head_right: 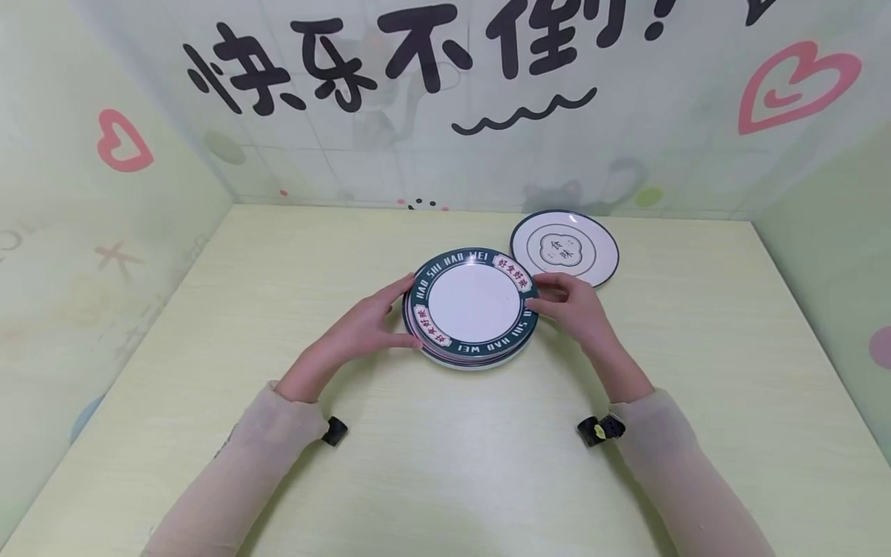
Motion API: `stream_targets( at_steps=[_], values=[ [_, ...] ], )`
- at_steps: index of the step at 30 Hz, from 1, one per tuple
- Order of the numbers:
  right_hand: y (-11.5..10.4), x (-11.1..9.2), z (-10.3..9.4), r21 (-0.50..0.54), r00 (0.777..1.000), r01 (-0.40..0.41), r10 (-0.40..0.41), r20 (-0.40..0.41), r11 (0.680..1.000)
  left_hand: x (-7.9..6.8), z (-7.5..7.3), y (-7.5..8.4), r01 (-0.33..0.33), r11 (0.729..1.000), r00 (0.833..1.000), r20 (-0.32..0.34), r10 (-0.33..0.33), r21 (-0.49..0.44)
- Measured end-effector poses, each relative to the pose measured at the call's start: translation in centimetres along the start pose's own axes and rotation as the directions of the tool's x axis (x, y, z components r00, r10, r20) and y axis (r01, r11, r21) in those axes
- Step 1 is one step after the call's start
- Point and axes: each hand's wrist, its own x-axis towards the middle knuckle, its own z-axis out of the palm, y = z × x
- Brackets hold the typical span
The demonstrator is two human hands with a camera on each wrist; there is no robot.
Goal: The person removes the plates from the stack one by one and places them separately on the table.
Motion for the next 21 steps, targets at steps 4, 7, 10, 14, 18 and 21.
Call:
stream_targets(
  at_steps=[4, 7, 10, 14, 18, 21],
  values=[
    [-0.14, 0.10, 0.22, -0.032, 1.000, -0.003, 0.002, -0.016, 0.999, 0.01, 0.01, -0.04, -0.003, 1.000, 1.000, -0.002, 0.003, -0.003],
    [-0.27, 0.10, 0.30, -0.049, 1.000, 0.003, -0.005, -0.025, 0.999, 0.05, 0.02, -0.08, -0.008, 1.000, 1.000, -0.003, 0.008, -0.002],
    [-0.45, 0.04, 0.36, -0.050, 1.000, 0.006, -0.008, -0.027, 0.999, 0.05, 0.01, -0.10, -0.011, 1.000, 1.000, -0.003, 0.011, 0.002],
    [-0.60, -0.03, 0.41, -0.052, 1.000, 0.009, -0.010, -0.028, 0.999, 0.03, -0.02, -0.09, -0.009, 1.000, 1.000, 0.001, 0.009, 0.002],
    [-0.50, -0.05, 0.32, -0.066, 0.999, 0.013, -0.015, -0.030, 0.998, -0.05, -0.06, 0.00, -0.009, 1.000, 1.000, 0.003, 0.009, 0.001],
    [-0.41, -0.12, 0.20, -0.077, 0.999, 0.019, -0.021, -0.029, 0.997, -0.06, -0.06, 0.05, -0.012, 1.000, 1.000, 0.002, 0.012, 0.002]
  ],
)
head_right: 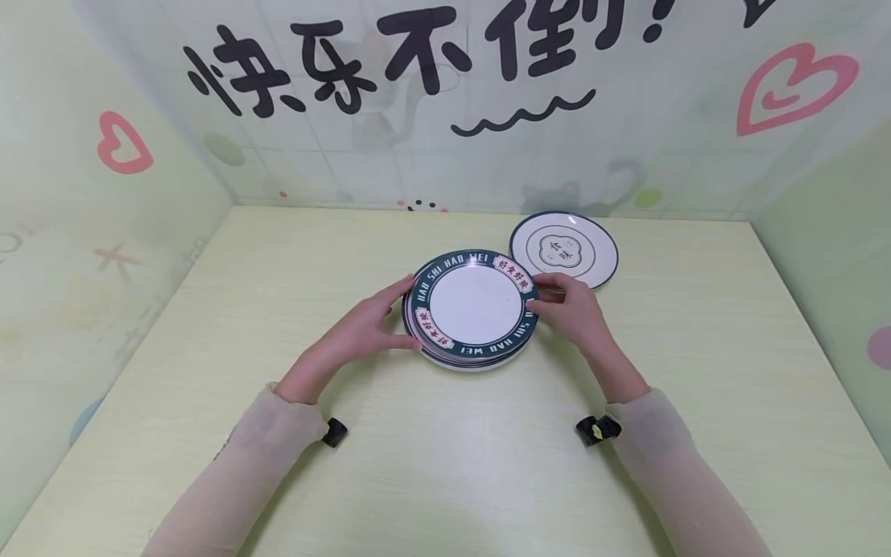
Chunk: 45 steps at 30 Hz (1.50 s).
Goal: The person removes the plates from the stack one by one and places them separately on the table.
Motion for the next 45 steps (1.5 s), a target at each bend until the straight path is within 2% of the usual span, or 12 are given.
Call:
stream_targets(
  at_steps=[18, 26, 33, 38, 45],
  values=[
    [-0.1, -0.4, -1.0, -0.028, 1.000, -0.011, 0.012, 0.011, 1.000, 0.3, 0.4, -0.1, -0.018, 1.000, 1.000, -0.005, 0.018, -0.003],
    [0.5, -0.6, -1.7, 0.081, 1.000, 0.005, -0.005, -0.004, 0.997, 0.2, 0.4, 0.0, -0.017, 1.000, 1.000, -0.009, 0.017, 0.001],
    [0.7, -0.8, -2.3, 0.152, 0.998, -0.066, 0.062, 0.027, 0.986, 0.1, 0.3, -0.1, -0.005, 1.000, 1.000, -0.007, 0.005, 0.000],
    [0.8, -1.0, -2.6, 0.221, 0.996, -0.080, 0.068, 0.061, 0.972, 0.1, 0.2, -0.2, -0.006, 1.000, 1.000, -0.010, 0.006, 0.001],
    [1.0, -1.1, -3.0, 0.226, 0.995, -0.094, 0.085, 0.052, 0.970, 0.0, 0.1, -0.2, -0.006, 1.000, 1.000, -0.013, 0.006, -0.002]
  ],
)
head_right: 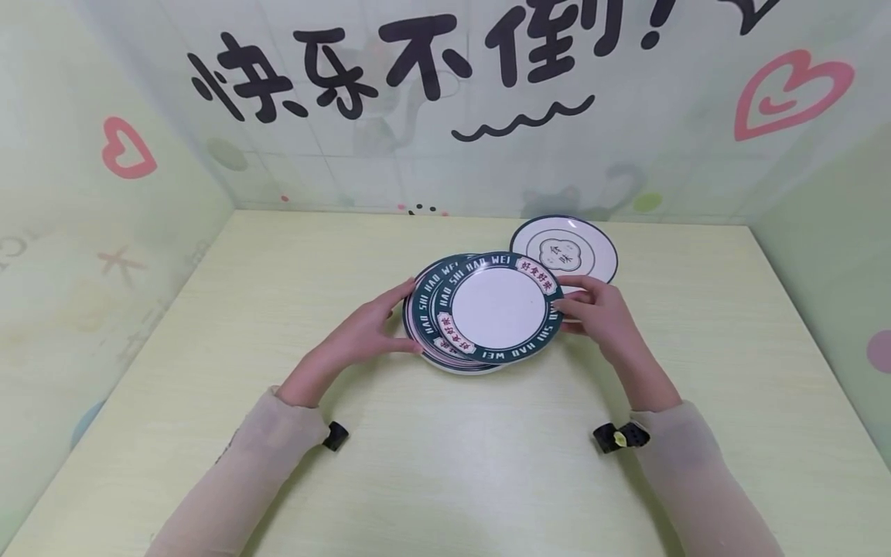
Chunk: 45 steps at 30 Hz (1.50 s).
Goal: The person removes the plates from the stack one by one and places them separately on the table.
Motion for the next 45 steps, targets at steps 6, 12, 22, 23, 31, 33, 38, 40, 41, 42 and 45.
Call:
stream_targets(
  at_steps=[6, 12, 22, 23, 31, 33, 38, 40, 41, 42, 45],
  values=[
    [0.1, -0.1, -0.5, 0.009, 0.999, 0.024, -0.024, -0.024, 1.000, 0.1, 0.2, -0.2, 0.001, 1.000, 1.000, -0.005, -0.001, -0.005],
    [0.2, -0.1, -1.3, 0.020, 0.998, 0.037, -0.036, -0.052, 0.999, 0.0, 0.1, -0.1, 0.003, 1.000, 1.000, -0.004, -0.003, -0.002],
    [-0.1, -0.3, -2.7, 0.040, 0.994, 0.045, -0.041, -0.101, 0.998, -0.1, 0.1, 0.0, 0.007, 1.000, 1.000, -0.003, -0.007, -0.001],
    [-0.1, -0.4, -2.9, 0.043, 0.993, 0.042, -0.037, -0.108, 0.998, -0.1, 0.1, 0.0, 0.006, 1.000, 1.000, -0.003, -0.006, 0.000],
    [0.0, -0.6, -4.4, 0.221, 0.991, 0.071, -0.044, -0.125, 0.973, -0.2, 0.1, 0.1, -0.003, 1.000, 1.000, -0.009, 0.003, -0.001],
    [0.0, -0.7, -4.7, 0.245, 0.991, 0.079, -0.048, -0.128, 0.966, -0.2, 0.1, 0.1, -0.003, 1.000, 1.000, -0.010, 0.003, -0.002],
    [0.0, -1.0, -5.4, 0.295, 0.988, 0.093, -0.052, -0.143, 0.951, -0.2, 0.0, 0.1, -0.003, 1.000, 1.000, -0.009, 0.003, 0.001],
    [0.1, -1.1, -5.6, 0.300, 0.987, 0.093, -0.049, -0.151, 0.949, -0.2, 0.0, 0.2, -0.003, 1.000, 1.000, -0.008, 0.003, 0.002],
    [0.1, -1.1, -5.7, 0.302, 0.987, 0.092, -0.047, -0.154, 0.949, -0.2, 0.0, 0.2, -0.003, 1.000, 1.000, -0.008, 0.003, 0.003],
    [0.1, -1.1, -5.8, 0.300, 0.987, 0.090, -0.043, -0.157, 0.950, -0.2, 0.0, 0.2, -0.003, 1.000, 1.000, -0.008, 0.003, 0.003],
    [0.2, -1.1, -6.2, 0.295, 0.985, 0.080, -0.031, -0.169, 0.952, -0.2, 0.1, 0.2, -0.003, 1.000, 1.000, -0.009, 0.003, 0.003]
  ],
)
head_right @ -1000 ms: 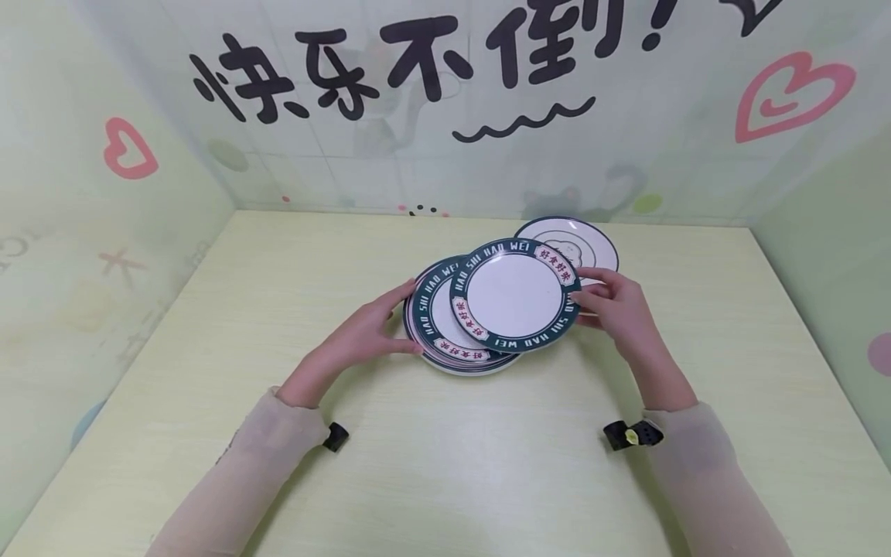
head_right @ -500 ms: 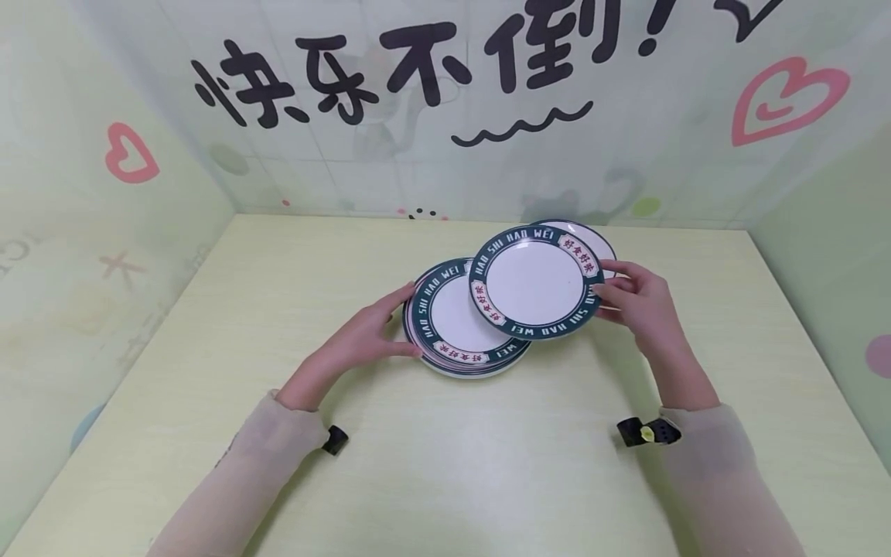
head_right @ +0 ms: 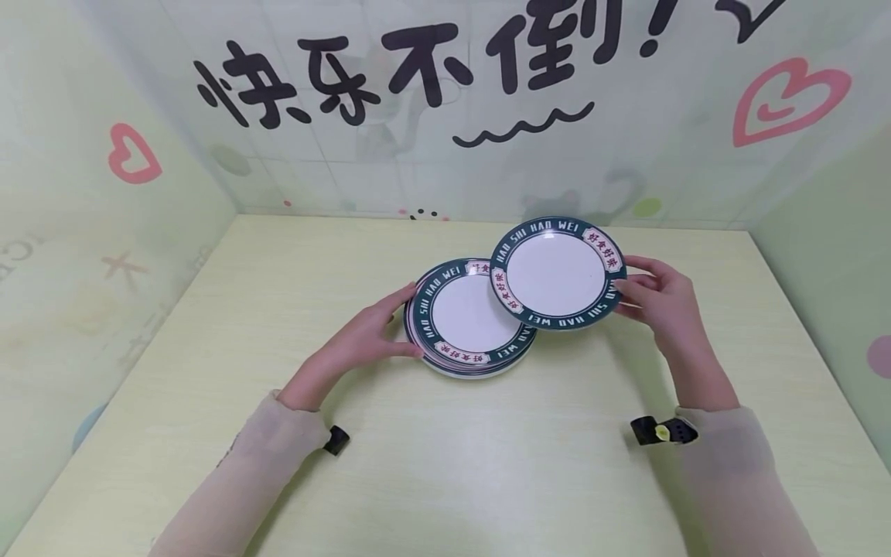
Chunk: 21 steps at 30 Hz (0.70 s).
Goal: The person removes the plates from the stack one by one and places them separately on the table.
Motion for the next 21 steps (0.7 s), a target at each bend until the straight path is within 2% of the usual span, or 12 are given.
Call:
stream_targets(
  at_steps=[7, 12, 18, 21],
  values=[
    [0.0, -0.1, -0.7, 0.026, 0.999, -0.011, 0.012, -0.030, 1.000, -0.1, 0.0, 0.0, 0.007, 1.000, 1.000, 0.003, -0.006, -0.003],
    [-0.1, -0.2, -1.2, 0.085, 0.999, -0.014, 0.018, -0.040, 0.996, -0.2, 0.0, 0.1, 0.010, 1.000, 1.000, 0.007, -0.010, -0.012],
    [-0.1, -0.3, -1.8, 0.064, 0.997, -0.023, 0.028, -0.079, 0.998, -0.1, 0.0, -0.1, 0.006, 1.000, 1.000, 0.006, -0.006, -0.011],
    [0.0, -0.3, -2.1, 0.095, 0.997, -0.018, 0.026, -0.078, 0.995, 0.0, 0.0, -0.1, 0.008, 1.000, 1.000, 0.006, -0.008, -0.013]
  ],
)
